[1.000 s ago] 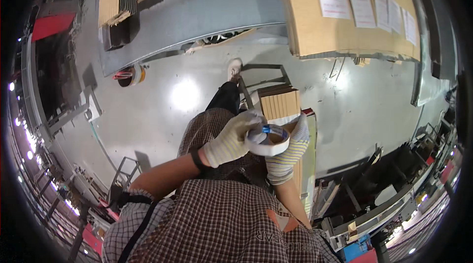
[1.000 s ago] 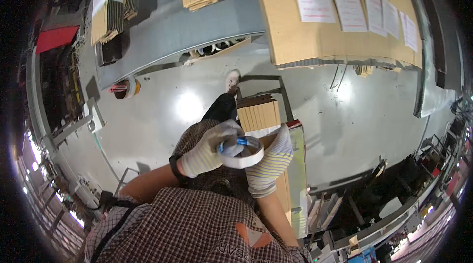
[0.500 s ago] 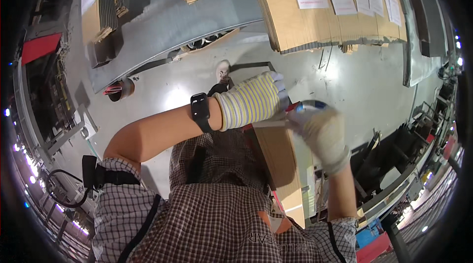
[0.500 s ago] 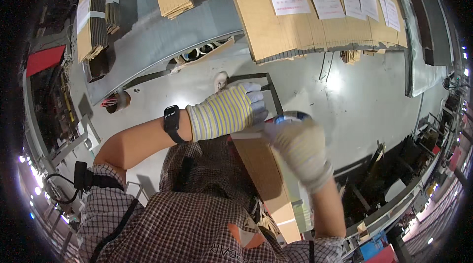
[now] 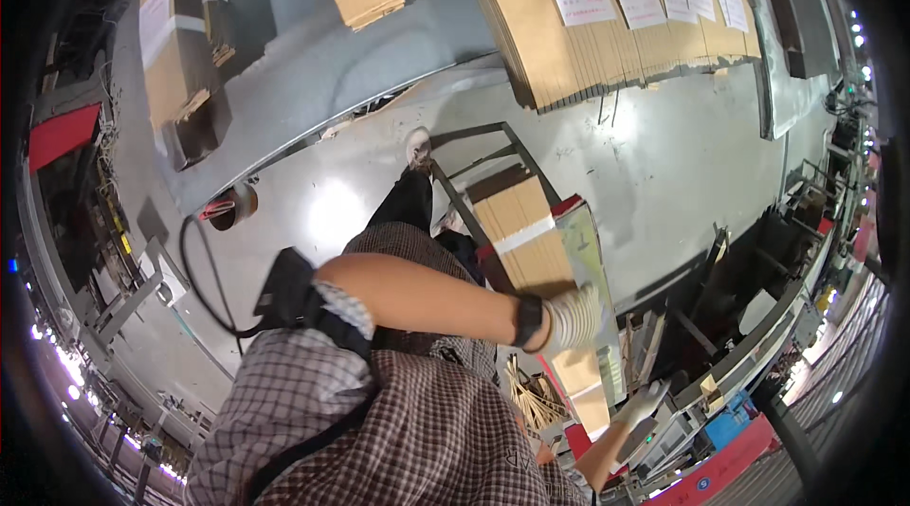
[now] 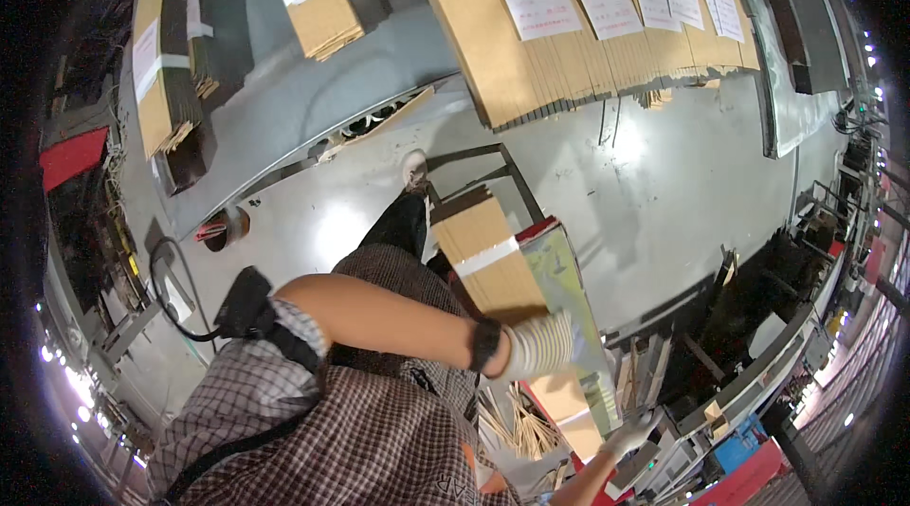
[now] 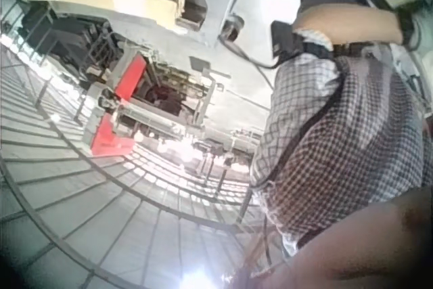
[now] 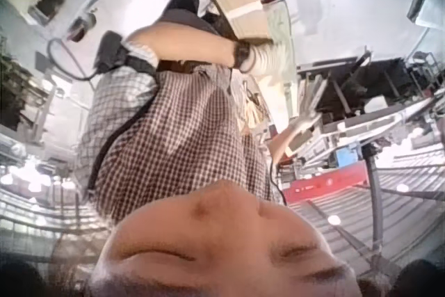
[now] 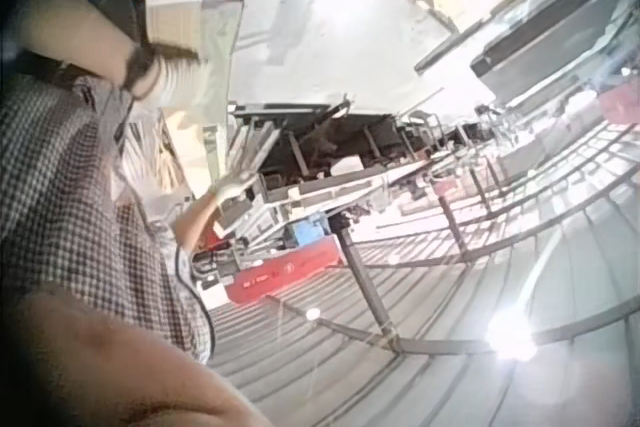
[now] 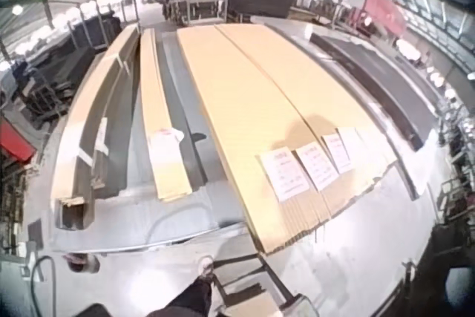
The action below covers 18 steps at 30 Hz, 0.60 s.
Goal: Packing long wooden or composite boards into cardboard sleeves and labeling them.
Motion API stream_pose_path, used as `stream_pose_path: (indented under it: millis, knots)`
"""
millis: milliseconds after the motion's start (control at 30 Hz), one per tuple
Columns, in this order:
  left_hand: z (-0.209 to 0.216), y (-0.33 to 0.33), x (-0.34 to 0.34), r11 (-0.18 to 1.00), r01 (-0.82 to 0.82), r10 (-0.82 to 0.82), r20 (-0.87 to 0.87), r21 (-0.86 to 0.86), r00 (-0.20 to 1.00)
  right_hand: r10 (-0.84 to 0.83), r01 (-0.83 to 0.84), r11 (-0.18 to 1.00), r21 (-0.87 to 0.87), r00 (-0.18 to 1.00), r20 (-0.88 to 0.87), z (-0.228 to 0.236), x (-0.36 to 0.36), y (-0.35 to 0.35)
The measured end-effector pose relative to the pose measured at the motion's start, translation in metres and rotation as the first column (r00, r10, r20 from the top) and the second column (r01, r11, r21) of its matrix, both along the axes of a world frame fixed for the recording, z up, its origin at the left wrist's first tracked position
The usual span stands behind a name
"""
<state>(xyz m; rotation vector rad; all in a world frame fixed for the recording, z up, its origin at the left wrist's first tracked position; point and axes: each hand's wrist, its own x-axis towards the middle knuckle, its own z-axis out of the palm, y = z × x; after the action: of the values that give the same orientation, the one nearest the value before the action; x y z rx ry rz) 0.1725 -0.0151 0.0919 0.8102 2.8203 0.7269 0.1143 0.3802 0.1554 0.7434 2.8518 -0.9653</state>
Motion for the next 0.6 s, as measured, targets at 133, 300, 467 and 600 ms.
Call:
stream_pose_path:
  millis: [133,300,467,600]
  knots:
    - [-0.032,0.105,0.042,0.918,-0.395,0.387,0.125,0.048,0.914,-0.723,0.692,0.592,-0.412,0.682,0.107,-0.061,0.154,0.120]
    - [0.004,0.038,0.013,0.888,0.400,-0.451,0.601,0.227,0.660,-0.601,0.645,0.537,-0.544,0.745,0.290,-0.088,0.239,0.123]
    - [0.035,-0.011,0.150,0.942,0.148,-0.185,0.099,0.300,0.978,-0.438,0.186,0.833,-0.522,0.797,-0.416,0.003,0.226,0.140]
    - [0.000,-0.050,0.239,0.961,-0.275,0.276,-0.025,0.040,0.961,-0.276,-0.110,0.919,-0.379,0.507,-0.817,0.126,0.205,0.131]
